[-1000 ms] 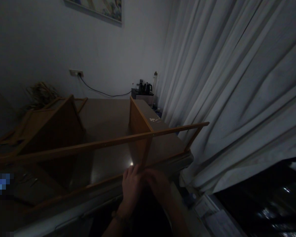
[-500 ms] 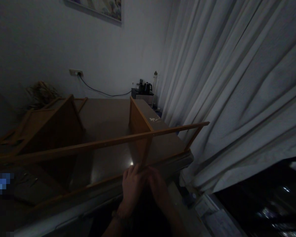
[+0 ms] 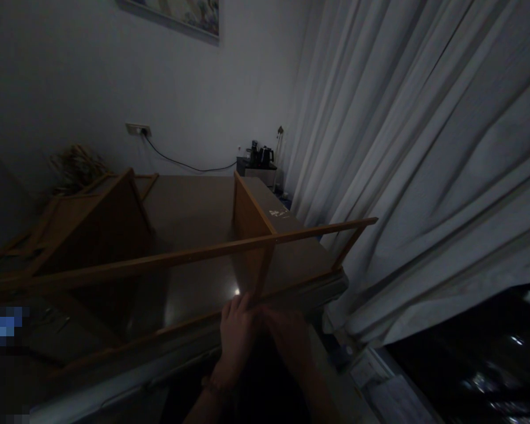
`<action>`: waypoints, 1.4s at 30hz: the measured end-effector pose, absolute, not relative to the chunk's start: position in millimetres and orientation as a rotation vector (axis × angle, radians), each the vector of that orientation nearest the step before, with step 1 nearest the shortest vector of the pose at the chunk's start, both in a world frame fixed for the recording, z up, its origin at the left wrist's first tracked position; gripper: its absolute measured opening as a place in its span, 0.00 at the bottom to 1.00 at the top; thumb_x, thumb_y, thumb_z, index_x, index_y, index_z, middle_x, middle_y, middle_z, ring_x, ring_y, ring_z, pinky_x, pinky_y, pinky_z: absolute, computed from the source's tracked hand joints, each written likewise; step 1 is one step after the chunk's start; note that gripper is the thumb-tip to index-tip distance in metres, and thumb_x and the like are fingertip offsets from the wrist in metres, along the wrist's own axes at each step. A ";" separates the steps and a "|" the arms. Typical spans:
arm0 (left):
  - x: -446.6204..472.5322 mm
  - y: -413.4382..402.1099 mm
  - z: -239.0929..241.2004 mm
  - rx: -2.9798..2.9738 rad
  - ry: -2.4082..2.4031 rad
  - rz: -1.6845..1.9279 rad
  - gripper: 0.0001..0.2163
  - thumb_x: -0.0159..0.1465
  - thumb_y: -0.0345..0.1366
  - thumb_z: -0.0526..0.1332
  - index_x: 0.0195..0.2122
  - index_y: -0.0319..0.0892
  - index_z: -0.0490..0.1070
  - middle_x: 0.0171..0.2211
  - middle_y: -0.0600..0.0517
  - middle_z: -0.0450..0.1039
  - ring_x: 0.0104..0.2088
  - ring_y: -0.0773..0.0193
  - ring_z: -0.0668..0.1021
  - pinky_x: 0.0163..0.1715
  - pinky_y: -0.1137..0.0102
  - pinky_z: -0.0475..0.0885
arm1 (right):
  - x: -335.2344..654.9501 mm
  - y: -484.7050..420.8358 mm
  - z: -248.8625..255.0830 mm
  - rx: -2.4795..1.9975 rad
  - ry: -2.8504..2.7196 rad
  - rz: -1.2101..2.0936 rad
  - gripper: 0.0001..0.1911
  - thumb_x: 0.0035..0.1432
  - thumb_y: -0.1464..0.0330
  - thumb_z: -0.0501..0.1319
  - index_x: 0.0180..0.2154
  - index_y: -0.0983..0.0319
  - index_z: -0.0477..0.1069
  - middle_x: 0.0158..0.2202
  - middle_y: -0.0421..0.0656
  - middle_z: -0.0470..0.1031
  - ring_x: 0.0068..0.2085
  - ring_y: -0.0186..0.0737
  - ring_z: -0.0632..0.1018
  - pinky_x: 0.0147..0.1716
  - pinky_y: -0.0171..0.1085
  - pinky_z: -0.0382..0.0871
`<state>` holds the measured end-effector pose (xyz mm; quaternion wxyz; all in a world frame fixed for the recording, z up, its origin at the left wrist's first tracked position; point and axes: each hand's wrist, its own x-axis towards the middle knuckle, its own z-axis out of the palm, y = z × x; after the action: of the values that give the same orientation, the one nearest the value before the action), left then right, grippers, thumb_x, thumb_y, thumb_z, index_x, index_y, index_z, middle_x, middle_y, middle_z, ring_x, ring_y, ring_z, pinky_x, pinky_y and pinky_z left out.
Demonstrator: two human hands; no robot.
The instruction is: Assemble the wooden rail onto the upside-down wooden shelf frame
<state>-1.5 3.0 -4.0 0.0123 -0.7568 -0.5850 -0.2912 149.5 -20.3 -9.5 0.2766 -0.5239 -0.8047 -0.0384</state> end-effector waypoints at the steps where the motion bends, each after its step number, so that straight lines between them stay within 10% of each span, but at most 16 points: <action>1: -1.3 2.8 -2.8 -2.362 -1.832 -0.895 0.08 0.60 0.36 0.65 0.40 0.56 0.79 0.48 0.52 0.74 0.47 0.53 0.71 0.46 0.59 0.64 | 147.8 -20.4 -8.4 -1.433 -2.147 -0.032 0.15 0.68 0.69 0.51 0.51 0.54 0.70 0.44 0.43 0.80 0.40 0.43 0.78 0.43 0.44 0.67; 13: -0.5 -0.3 5.1 -2.382 -1.828 -0.942 0.14 0.60 0.35 0.66 0.46 0.61 0.75 0.48 0.55 0.73 0.47 0.56 0.71 0.46 0.61 0.63 | 133.7 -21.2 -13.8 -1.327 -1.655 0.601 0.21 0.65 0.64 0.55 0.59 0.57 0.59 0.50 0.45 0.76 0.42 0.38 0.81 0.38 0.34 0.75; 42: -3.3 2.7 -2.5 -2.368 -1.816 -0.870 0.16 0.59 0.37 0.66 0.47 0.64 0.74 0.49 0.54 0.74 0.47 0.53 0.72 0.47 0.60 0.64 | 162.7 -9.9 -13.7 -1.214 -2.284 0.026 0.11 0.67 0.71 0.53 0.45 0.56 0.72 0.44 0.40 0.79 0.45 0.40 0.78 0.48 0.42 0.72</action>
<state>-3.3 2.7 -2.5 0.0167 -0.7617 -0.5842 -0.2797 162.7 -9.9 -13.7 0.2738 -0.4515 -0.8492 0.0098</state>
